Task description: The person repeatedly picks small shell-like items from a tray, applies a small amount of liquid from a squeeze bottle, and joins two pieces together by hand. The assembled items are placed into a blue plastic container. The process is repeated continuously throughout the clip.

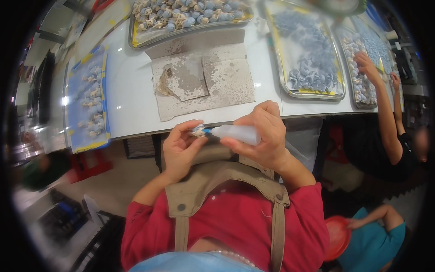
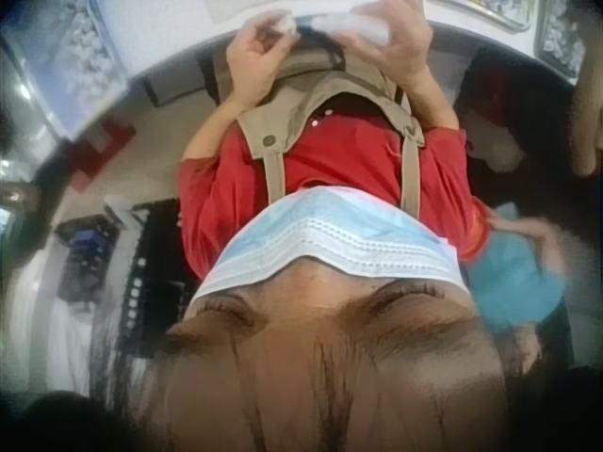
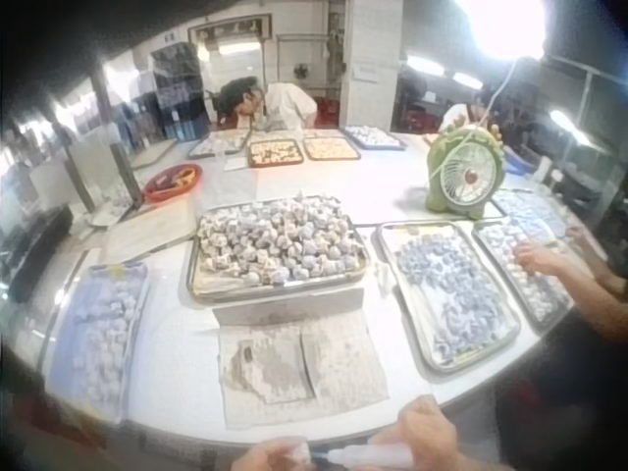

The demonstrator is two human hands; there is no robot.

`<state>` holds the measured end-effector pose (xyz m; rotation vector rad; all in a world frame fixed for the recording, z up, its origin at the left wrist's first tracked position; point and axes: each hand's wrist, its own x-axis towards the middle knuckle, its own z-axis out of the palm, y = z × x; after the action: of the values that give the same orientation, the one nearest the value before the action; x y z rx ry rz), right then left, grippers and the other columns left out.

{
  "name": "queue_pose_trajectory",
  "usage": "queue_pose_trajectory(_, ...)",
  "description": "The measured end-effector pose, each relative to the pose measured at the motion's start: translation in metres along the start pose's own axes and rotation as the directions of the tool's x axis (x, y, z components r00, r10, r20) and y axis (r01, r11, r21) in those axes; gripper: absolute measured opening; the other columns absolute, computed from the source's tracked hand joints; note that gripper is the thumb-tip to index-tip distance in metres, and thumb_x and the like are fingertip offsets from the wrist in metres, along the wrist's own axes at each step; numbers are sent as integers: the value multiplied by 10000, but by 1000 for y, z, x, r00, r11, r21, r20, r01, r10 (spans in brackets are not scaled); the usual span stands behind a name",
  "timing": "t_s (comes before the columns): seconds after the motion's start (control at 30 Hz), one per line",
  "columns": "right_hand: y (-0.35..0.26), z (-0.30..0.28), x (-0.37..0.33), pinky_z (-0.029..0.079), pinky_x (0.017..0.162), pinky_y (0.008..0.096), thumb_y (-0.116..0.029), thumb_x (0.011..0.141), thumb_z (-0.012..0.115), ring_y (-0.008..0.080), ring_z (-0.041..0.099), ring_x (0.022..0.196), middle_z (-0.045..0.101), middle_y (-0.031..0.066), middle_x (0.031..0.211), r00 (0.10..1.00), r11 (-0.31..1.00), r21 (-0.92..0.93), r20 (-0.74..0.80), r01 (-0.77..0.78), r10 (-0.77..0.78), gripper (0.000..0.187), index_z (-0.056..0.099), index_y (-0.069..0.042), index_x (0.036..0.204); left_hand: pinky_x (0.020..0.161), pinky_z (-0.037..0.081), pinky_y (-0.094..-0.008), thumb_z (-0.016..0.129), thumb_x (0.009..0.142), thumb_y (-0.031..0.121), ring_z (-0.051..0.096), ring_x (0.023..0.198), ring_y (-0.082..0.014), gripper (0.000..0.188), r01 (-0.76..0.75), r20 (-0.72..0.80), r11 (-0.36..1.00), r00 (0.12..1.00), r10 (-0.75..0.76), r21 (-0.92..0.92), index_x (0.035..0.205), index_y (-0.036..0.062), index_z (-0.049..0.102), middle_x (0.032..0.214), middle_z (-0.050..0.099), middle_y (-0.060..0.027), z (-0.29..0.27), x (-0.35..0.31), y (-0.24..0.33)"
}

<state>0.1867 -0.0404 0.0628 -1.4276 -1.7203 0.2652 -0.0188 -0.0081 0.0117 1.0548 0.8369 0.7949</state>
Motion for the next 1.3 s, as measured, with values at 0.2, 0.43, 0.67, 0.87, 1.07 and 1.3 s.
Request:
queue_pose_trajectory(0.2, 1, 0, 0, 378, 595, 310, -203, 551, 829, 217, 444, 650, 571, 30, 680, 999, 999, 1, 6, -34, 34, 340, 580, -58, 732, 861, 460, -256, 589, 797, -93, 544, 997, -139, 382, 7, -2, 1000, 1000, -7, -5, 1157, -23, 484, 1111, 545, -107, 0, 0, 1)
queue_pose_trajectory(0.43, 4, -3, -3, 371, 600, 299, -198, 550, 826, 209, 445, 635, 569, 30, 672, 998, 998, 1, -8, -60, 60, 333, 576, -65, 725, 865, 460, -267, 571, 818, -73, 561, 995, -165, 352, 54, -2, 983, 998, -56, -177, 1145, -26, 448, 1153, 519, -133, 3, 1, 9)
queue_pose_trajectory(0.67, 7, -1, -4, 369, 598, 300, -190, 549, 824, 210, 442, 626, 558, 34, 663, 998, 998, 10, -29, -63, 63, 330, 575, -64, 724, 858, 468, -276, 559, 828, -61, 581, 970, -187, 339, 86, -2, 975, 996, -89, -205, 1141, -25, 434, 1162, 508, -152, 4, 2, 7)
queue_pose_trajectory(0.87, 6, 1, -2, 365, 591, 306, -180, 545, 824, 214, 439, 624, 557, 39, 663, 999, 999, 7, -29, -45, 45, 334, 569, -60, 723, 858, 471, -280, 561, 829, -54, 585, 961, -190, 332, 83, -5, 975, 996, -86, -206, 1136, -24, 435, 1148, 518, -152, 4, 2, 6)
queue_pose_trajectory(1.07, 8, 0, -3, 367, 587, 307, -164, 557, 816, 212, 442, 636, 557, 49, 680, 998, 997, 35, -17, -64, 64, 326, 578, -44, 744, 855, 473, -284, 564, 831, -46, 588, 957, -194, 331, 75, -16, 973, 997, -81, -220, 1134, -19, 433, 1151, 521, -154, 2, 1, 6)
queue_pose_trajectory(1.3, 41, 25, 4, 407, 633, 321, -146, 692, 725, 252, 507, 700, 576, 87, 755, 943, 940, 195, -131, -279, 307, 224, 595, -16, 821, 840, 480, -280, 551, 818, -82, 588, 974, -202, 342, 39, -22, 971, 999, -45, -236, 1129, 0, 436, 1192, 502, -157, -1, 3, 4)
